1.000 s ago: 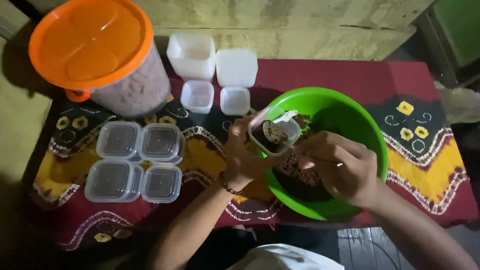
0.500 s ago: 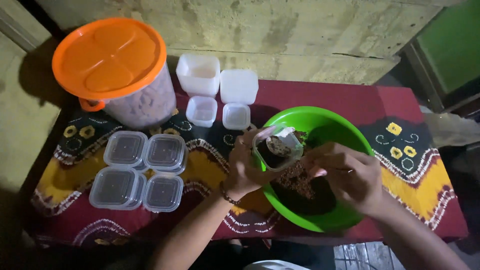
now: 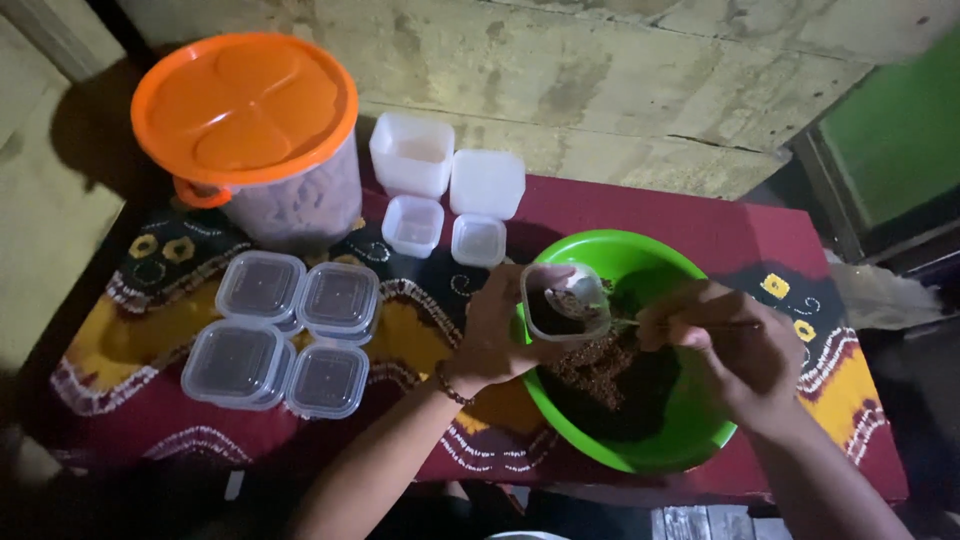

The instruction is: The person scoops a dark crumbly food mixture from a green bowl into small square plastic containers using a spoon. They press the mixture down to compact it and continue filling additional containers.

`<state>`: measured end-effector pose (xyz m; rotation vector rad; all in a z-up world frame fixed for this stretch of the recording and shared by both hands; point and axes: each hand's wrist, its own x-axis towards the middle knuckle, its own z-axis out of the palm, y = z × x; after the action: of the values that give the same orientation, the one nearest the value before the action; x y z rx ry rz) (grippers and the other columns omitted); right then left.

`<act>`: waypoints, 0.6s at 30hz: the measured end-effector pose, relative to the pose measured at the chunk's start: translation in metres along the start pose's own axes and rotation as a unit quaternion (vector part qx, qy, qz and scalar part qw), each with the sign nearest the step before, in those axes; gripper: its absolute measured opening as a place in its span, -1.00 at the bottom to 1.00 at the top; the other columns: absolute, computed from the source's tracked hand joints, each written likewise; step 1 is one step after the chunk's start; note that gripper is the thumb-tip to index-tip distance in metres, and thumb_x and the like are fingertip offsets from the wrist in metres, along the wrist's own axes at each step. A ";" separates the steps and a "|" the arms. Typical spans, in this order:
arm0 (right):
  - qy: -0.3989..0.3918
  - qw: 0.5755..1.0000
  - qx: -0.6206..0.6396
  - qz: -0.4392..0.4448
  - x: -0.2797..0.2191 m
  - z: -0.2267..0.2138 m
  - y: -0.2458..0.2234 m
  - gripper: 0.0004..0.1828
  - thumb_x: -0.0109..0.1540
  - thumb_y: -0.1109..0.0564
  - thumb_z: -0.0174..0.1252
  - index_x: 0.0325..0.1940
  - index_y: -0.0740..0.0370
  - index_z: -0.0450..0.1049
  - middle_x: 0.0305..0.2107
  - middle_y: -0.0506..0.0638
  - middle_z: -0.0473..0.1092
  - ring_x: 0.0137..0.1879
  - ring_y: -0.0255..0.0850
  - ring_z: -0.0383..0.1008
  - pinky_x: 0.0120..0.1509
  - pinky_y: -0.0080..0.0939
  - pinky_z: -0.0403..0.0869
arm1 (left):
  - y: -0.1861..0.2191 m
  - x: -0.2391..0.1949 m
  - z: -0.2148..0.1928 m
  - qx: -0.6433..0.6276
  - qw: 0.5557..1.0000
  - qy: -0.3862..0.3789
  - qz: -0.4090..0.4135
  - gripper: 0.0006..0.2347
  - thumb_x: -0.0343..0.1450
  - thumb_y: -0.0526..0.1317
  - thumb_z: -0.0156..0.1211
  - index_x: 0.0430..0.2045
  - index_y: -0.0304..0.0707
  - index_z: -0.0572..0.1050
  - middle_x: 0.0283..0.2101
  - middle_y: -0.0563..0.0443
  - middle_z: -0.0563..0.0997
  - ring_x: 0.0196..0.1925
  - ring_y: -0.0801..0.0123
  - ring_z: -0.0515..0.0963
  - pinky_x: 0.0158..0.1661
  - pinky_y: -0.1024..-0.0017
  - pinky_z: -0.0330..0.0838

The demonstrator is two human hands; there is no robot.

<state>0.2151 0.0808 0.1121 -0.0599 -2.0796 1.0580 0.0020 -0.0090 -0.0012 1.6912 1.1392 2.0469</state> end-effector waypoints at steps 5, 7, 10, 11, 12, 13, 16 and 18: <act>-0.050 0.998 0.048 0.008 0.001 0.001 0.013 -0.94 0.38 0.24 0.04 -0.12 0.28 0.41 -0.19 0.17 0.55 -0.19 -0.14 0.68 -0.05 -0.25 0.77 | -0.006 0.000 -0.004 -0.126 0.992 -0.013 0.003 -0.55 0.38 -0.12 0.39 0.12 -0.24 0.39 0.12 -0.07 0.54 0.19 0.21 0.57 0.24 0.30 0.56; -0.068 0.996 0.044 0.025 0.003 0.001 0.015 -0.92 0.37 0.21 0.04 -0.16 0.28 0.42 -0.23 0.18 0.56 -0.18 -0.09 0.68 -0.04 -0.20 0.75 | -0.010 -0.001 -0.006 -0.001 1.000 -0.007 0.026 -0.55 0.43 0.05 0.29 0.11 -0.21 0.42 0.08 -0.06 0.57 0.11 0.23 0.63 0.15 0.34 0.62; -0.094 0.989 0.107 0.037 0.004 0.002 0.023 -0.90 0.39 0.25 0.00 -0.05 0.25 0.42 -0.17 0.11 0.56 -0.16 -0.23 0.66 -0.09 -0.39 0.75 | -0.015 -0.003 -0.006 -0.201 0.979 -0.010 -0.025 -0.58 0.39 -0.13 0.43 0.07 -0.31 0.47 0.03 -0.10 0.64 0.07 0.20 0.67 0.17 0.28 0.64; -0.083 0.989 0.115 0.035 0.010 0.005 0.018 -0.92 0.40 0.24 0.02 -0.06 0.27 0.42 -0.20 0.12 0.56 -0.20 -0.23 0.64 -0.14 -0.38 0.72 | -0.017 -0.004 -0.008 -0.201 0.978 -0.019 -0.058 -0.56 0.37 -0.06 0.43 0.05 -0.30 0.49 -0.02 -0.10 0.65 0.03 0.22 0.67 0.11 0.29 0.63; -0.072 0.989 0.123 0.033 0.016 0.008 0.012 -0.92 0.41 0.23 0.03 -0.08 0.29 0.41 -0.22 0.14 0.56 -0.25 -0.22 0.62 -0.19 -0.37 0.69 | -0.020 -0.005 -0.009 -0.201 0.975 -0.028 -0.090 -0.53 0.35 0.01 0.44 0.04 -0.28 0.51 -0.06 -0.09 0.66 -0.01 0.24 0.66 0.06 0.31 0.62; -0.072 0.989 0.122 0.032 0.016 0.009 0.011 -0.92 0.41 0.23 0.03 -0.08 0.29 0.41 -0.22 0.14 0.56 -0.25 -0.22 0.62 -0.19 -0.37 0.69 | -0.020 -0.003 -0.009 -0.201 0.975 -0.028 -0.089 -0.53 0.35 0.01 0.44 0.04 -0.28 0.51 -0.06 -0.09 0.66 -0.01 0.24 0.66 0.06 0.31 0.62; 0.030 0.988 0.111 0.107 0.018 0.008 0.011 -0.79 0.33 0.14 0.14 -0.18 0.37 0.35 -0.28 0.31 0.54 -0.33 -0.04 0.62 -0.26 -0.22 0.65 | -0.022 0.000 -0.012 -0.294 0.943 -0.048 -0.147 -0.47 0.33 0.09 0.46 0.02 -0.33 0.52 -0.07 -0.06 0.68 -0.05 0.34 0.63 -0.02 0.40 0.54; 0.022 0.983 0.166 0.081 0.020 0.002 0.017 -0.88 0.38 0.21 0.13 -0.09 0.34 0.42 -0.22 0.27 0.54 -0.18 0.02 0.71 -0.18 -0.15 0.82 | -0.028 -0.002 -0.013 -0.426 0.888 -0.066 -0.159 -0.42 0.39 0.02 0.47 0.16 -0.45 0.46 0.09 -0.16 0.63 0.15 0.14 0.61 0.17 0.28 0.55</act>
<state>0.1950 0.0983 0.1120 -0.0850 -1.8576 1.4766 -0.0168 0.0029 -0.0225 1.0798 0.3199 1.7745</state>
